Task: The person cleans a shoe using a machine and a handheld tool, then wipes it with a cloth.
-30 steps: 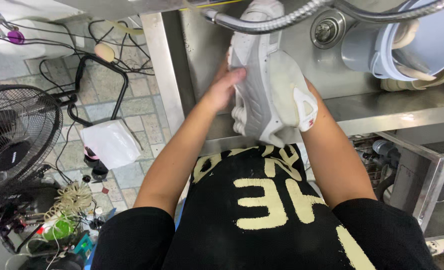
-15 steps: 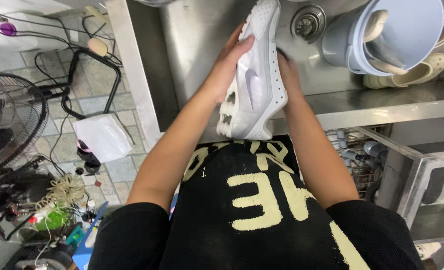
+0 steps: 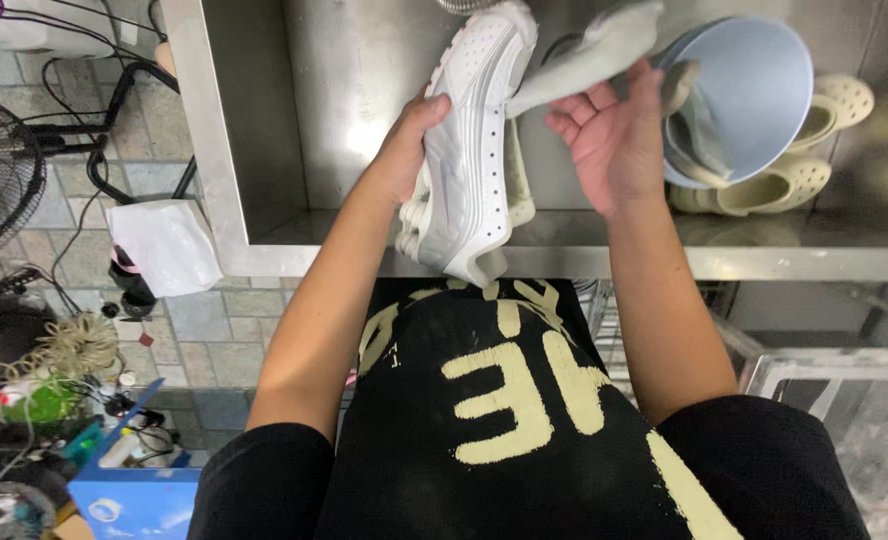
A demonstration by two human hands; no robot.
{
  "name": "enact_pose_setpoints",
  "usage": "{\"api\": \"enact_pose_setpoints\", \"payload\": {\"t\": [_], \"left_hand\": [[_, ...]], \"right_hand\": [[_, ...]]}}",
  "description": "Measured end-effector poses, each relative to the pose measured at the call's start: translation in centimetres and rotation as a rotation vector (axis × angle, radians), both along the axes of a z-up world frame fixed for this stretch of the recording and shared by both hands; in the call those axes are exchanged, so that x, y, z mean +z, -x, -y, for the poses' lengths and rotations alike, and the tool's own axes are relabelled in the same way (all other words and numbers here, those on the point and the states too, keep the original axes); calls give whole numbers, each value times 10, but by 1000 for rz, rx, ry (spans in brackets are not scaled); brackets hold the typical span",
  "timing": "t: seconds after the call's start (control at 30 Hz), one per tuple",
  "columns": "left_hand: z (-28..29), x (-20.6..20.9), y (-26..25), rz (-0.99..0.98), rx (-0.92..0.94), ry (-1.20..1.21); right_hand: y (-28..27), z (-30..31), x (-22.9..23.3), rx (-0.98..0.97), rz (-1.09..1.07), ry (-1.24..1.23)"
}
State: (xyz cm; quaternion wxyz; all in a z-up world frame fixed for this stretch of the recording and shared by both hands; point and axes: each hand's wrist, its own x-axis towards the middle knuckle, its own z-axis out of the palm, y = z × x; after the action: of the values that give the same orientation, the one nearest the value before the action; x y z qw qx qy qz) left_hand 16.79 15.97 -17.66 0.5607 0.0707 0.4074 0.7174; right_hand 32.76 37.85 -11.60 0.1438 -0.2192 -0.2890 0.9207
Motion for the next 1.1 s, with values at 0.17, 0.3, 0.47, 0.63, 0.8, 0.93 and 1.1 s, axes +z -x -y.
{"api": "enact_pose_setpoints", "payload": {"t": [0.17,0.3,0.47,0.63,0.8,0.93,1.1], "left_hand": [[-9,20,-11,113,199,123],[-18,48,-9,148,299,105],[-32,66,-8,-10,276,321],[-35,58,0,45,204,406],[-29,44,17,91,176,347],[-17,43,32,79,185,311],[-18,46,43,138,57,254]], "right_hand": [[-6,-15,2,69,-132,-165],[-19,-7,5,140,-97,-852],[-29,13,25,236,187,-1630],[-31,29,34,302,247,-1542],[-27,30,-16,258,0,-862],[-23,31,-17,315,35,-761],[-6,38,24,267,346,45]]}}
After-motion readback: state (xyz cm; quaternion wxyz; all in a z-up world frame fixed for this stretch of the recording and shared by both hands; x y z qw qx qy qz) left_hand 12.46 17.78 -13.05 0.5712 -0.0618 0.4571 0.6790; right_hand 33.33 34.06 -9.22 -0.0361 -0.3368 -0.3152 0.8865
